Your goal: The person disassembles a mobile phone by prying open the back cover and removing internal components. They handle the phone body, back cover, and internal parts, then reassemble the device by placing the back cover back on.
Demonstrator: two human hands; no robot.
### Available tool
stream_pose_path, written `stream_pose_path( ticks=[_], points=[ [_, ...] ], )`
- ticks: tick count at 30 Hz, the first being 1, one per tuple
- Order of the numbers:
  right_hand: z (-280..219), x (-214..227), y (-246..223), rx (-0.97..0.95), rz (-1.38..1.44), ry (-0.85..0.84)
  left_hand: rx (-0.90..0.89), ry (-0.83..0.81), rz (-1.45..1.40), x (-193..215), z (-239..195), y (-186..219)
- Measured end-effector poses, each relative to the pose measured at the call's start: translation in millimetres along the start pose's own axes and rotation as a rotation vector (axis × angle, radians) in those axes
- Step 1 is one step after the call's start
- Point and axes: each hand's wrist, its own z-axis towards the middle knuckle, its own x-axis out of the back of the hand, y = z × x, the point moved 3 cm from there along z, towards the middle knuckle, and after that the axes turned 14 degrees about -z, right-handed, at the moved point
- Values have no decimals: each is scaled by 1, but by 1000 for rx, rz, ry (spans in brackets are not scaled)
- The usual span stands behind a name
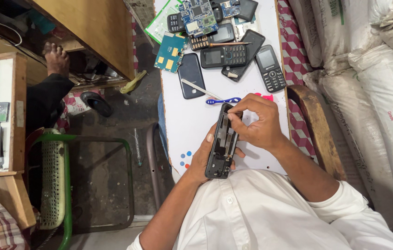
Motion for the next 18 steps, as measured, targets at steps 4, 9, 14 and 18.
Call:
stream_pose_path(
  ticks=[4,9,14,18],
  points=[
    [1,-1,-7,78,-79,39,-3,7,28,-3,0,1],
    [5,1,-12,120,-164,62,-10,-6,82,-8,0,6],
    [2,5,-22,224,-181,-25,-56,-24,205,-14,-3,10],
    [0,7,-27,279,-227,-6,-42,-3,209,-18,-3,13]
  ],
)
